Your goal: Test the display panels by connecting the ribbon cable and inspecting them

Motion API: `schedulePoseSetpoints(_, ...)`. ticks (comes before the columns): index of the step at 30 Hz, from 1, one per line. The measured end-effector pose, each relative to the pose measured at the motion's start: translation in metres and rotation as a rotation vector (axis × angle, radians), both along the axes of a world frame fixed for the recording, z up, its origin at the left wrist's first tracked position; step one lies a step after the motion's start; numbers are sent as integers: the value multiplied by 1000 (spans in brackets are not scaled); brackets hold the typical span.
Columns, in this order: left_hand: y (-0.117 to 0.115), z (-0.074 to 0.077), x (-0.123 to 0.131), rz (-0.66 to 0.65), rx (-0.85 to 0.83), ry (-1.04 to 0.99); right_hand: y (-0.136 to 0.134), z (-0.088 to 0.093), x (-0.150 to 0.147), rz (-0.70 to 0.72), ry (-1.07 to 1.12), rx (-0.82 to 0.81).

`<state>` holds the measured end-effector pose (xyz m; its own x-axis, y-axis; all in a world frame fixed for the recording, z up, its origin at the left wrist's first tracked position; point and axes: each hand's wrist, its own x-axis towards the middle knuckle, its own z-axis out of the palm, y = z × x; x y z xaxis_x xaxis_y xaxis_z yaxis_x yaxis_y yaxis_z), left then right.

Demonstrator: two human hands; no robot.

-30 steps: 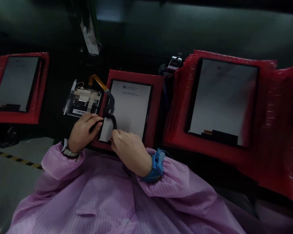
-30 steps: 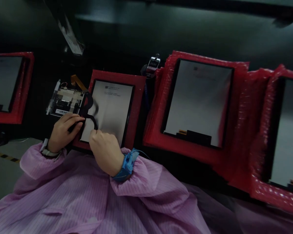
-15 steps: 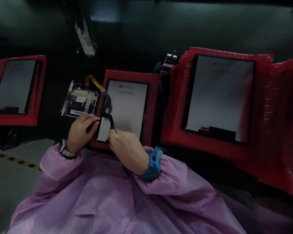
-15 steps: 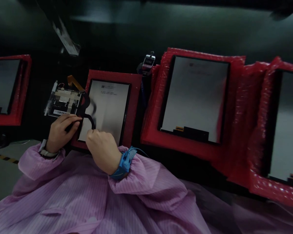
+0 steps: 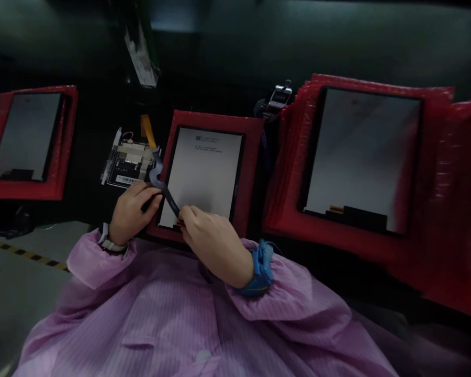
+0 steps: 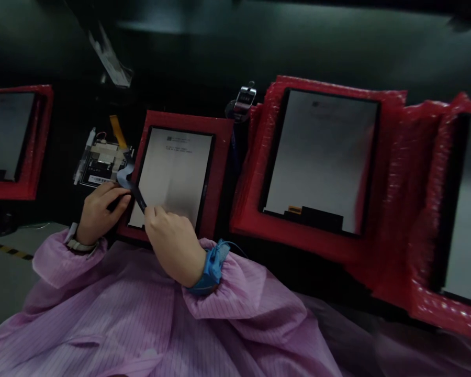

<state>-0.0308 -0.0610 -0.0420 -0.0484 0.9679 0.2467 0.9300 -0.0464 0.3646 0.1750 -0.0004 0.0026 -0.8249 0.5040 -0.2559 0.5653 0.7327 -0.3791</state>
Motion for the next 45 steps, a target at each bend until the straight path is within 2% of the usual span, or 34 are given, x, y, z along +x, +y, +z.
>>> schedulePoseSetpoints(3, 0, -1, 0, -8, 2, 5, -4, -7, 8, -40, 59, -39)
schedulePoseSetpoints(6, -1, -3, -1, 2, -34, -5, -10, -16, 17, -144, 194, -76)
schedulePoseSetpoints(9, -1, -3, 0, 13, -33, -5, -11, -17, 27, -222, 305, -79)
schedulePoseSetpoints(12, -1, -2, 1, 5, -8, -7, -5, -7, 37, -220, 302, -25)
schedulePoseSetpoints(16, 0, -2, 1, 27, -32, -26, 12, 19, 44, -189, 169, 98)
schedulePoseSetpoints(19, 1, -3, 2, 24, -56, -23, 25, 37, 35, -149, 22, 144)
schedulePoseSetpoints(22, 1, 4, 2, -17, -79, 20, 38, 42, 13, -131, -31, 119)
schedulePoseSetpoints(25, 5, 21, 0, -87, -187, 48, 53, 26, -10, -160, 20, 85)
schedulePoseSetpoints(28, 24, 44, -9, -133, -283, 71, 65, -4, -27, -221, 182, 126)
schedulePoseSetpoints(31, 61, 66, -19, -57, -191, 137, 69, -30, -37, -304, 331, 152)
schedulePoseSetpoints(33, 90, 73, -27, -8, -69, 186, 69, -37, -40, -343, 386, 136)
schedulePoseSetpoints(35, 114, 71, -35, -69, -1, 252, 69, -38, -41, -347, 422, 115)
schedulePoseSetpoints(38, 131, 55, -51, -247, -31, 284, 69, -36, -40, -324, 424, 91)
schedulePoseSetpoints(42, 127, 33, -64, -359, -60, 148, 70, -38, -39, -285, 387, 114)
schedulePoseSetpoints(45, 122, 32, -64, -396, -61, 101, 69, -41, -38, -282, 402, 124)
